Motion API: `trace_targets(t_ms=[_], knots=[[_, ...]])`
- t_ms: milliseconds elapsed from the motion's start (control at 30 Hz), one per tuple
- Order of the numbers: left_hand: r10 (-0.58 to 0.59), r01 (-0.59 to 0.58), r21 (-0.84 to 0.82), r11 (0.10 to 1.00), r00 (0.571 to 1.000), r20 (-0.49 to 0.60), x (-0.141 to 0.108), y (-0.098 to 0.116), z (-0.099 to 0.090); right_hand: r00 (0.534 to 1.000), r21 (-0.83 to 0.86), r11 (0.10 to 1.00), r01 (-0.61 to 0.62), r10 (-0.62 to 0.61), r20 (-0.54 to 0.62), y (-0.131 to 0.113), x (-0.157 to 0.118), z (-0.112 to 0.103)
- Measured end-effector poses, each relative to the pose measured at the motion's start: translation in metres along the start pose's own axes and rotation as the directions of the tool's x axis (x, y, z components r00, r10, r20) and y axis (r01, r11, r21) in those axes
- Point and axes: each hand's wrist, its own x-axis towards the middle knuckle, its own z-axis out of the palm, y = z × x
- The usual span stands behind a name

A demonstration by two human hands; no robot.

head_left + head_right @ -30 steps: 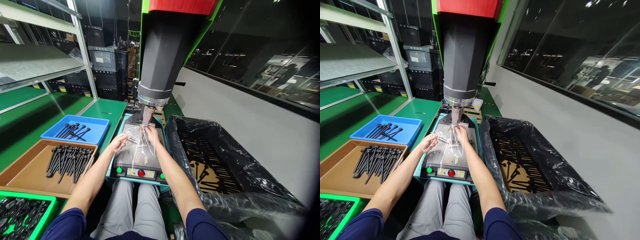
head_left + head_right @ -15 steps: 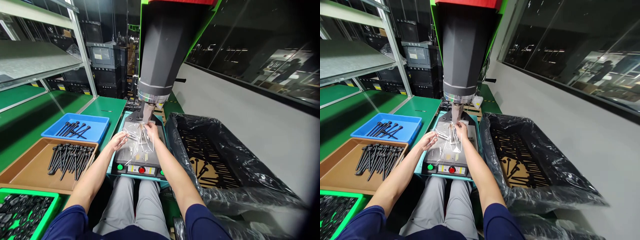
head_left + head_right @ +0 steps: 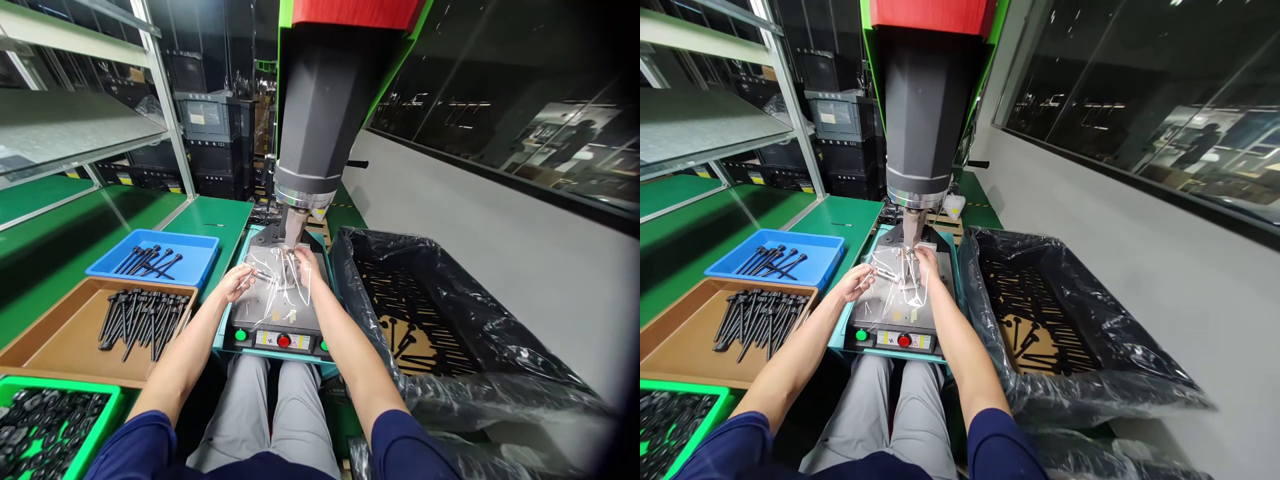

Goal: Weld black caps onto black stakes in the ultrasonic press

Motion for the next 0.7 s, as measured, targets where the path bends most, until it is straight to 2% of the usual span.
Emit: trace_targets(t_ms=[167,267,367,700], knots=[[0.012,-0.012,-0.003,1.000,1.000,0.002,0.004,0.003,0.002,0.998,0.212,0.976,-0.058,0.051,0.038,-0.010,0.012,-0.010],[0.017,-0.017,0.008,1.000,1.000,0.006,0.006,0.005,0.002,0.995,0.277,0.956,-0.096,0.098,0.007,-0.015,0.016,-0.014],[0.012,-0.013,0.031,0.999,1.000,0.005,0.005,0.005,0.000,0.983,0.285,0.942,-0.176,0.184,-0.002,-0.016,0.013,-0.021],[-0.006,0.005,0.023,1.000,1.000,0.009,0.003,0.003,-0.001,0.916,0.163,0.902,-0.400,0.385,0.115,-0.024,-0.007,-0.063]])
